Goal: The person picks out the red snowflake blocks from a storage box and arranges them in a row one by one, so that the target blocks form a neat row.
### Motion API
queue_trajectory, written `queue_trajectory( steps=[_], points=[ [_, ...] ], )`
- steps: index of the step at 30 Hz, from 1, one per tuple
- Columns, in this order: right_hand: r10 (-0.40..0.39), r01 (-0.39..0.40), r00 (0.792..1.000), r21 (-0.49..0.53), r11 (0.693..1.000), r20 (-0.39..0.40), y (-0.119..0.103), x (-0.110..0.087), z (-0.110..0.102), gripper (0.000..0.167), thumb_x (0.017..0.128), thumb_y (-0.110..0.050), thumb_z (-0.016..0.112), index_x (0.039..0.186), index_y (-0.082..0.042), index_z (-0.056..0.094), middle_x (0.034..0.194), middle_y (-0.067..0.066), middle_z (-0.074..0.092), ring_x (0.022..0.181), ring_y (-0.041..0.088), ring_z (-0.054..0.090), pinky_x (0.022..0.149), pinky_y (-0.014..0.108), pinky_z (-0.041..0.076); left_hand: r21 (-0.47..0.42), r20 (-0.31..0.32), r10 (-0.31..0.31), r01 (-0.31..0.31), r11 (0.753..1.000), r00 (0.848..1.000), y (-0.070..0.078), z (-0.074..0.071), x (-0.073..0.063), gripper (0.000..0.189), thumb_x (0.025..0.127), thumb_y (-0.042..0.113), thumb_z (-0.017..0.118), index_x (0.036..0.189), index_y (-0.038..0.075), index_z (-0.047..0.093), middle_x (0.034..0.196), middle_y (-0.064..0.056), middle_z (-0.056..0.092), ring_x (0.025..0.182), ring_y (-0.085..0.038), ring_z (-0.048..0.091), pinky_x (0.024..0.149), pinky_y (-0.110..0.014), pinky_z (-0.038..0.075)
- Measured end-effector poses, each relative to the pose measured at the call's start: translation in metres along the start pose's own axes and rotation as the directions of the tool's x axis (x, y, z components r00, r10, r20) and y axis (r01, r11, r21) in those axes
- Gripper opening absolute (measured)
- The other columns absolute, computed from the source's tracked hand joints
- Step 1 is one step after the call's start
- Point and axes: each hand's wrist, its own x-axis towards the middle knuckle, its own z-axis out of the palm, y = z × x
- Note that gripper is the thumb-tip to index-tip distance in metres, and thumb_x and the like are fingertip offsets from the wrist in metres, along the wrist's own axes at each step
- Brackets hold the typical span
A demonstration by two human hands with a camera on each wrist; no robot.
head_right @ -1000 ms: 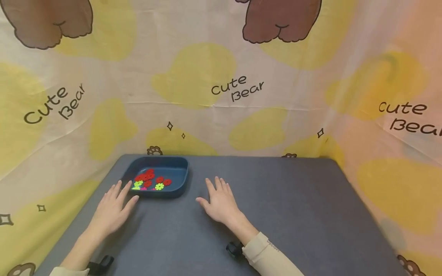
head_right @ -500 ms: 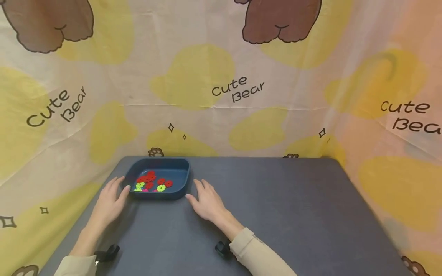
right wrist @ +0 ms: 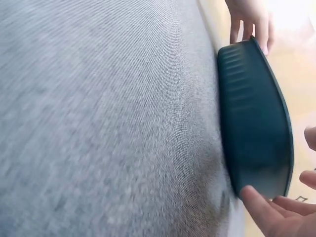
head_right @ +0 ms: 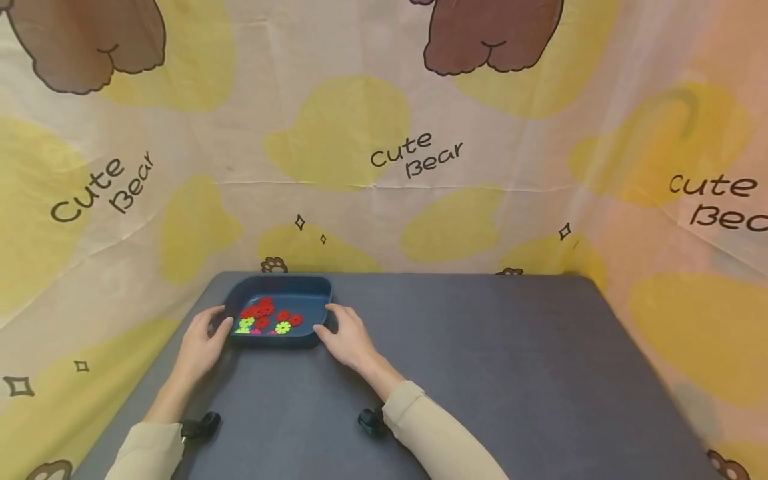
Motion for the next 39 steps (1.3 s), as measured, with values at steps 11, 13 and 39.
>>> queue_trajectory(
  steps=[11,13,39],
  points=[
    [0.035,-0.037,0.999,0.075,0.996,0.024,0.004,0.014,0.012,0.056,0.098,-0.043,0.065,0.146,-0.016,0.053,0.146,0.01,0.053,0.133,0.03,0.051,0.105,0.052,0.044,-0.204,0.11,-0.22,0.239,0.949,0.969,-0.007,-0.002,0.009,0.049,0.107,0.029,0.054,0.147,0.002,0.045,0.155,-0.028,0.039,0.142,-0.05,0.036,0.115,-0.06,0.029],
    [0.037,-0.039,0.999,0.094,0.995,0.025,0.005,0.015,0.014,0.057,0.098,-0.043,0.066,0.146,-0.016,0.053,0.146,0.009,0.053,0.131,0.029,0.053,0.104,0.052,0.045,-0.218,0.123,-0.209,0.232,0.948,0.97,-0.009,-0.003,0.009,0.049,0.106,0.027,0.055,0.146,0.001,0.046,0.155,-0.029,0.037,0.144,-0.051,0.033,0.116,-0.059,0.027],
    [0.042,-0.035,0.998,0.168,0.985,-0.036,0.012,-0.001,-0.004,0.054,0.099,-0.035,0.066,0.144,-0.008,0.054,0.145,0.015,0.056,0.124,0.034,0.061,0.099,0.051,0.051,-0.29,0.28,-0.219,0.3,0.909,0.934,0.012,-0.001,0.002,0.064,0.101,0.032,0.066,0.152,0.004,0.04,0.163,-0.024,0.024,0.149,-0.049,0.021,0.117,-0.06,0.025]
  ],
)
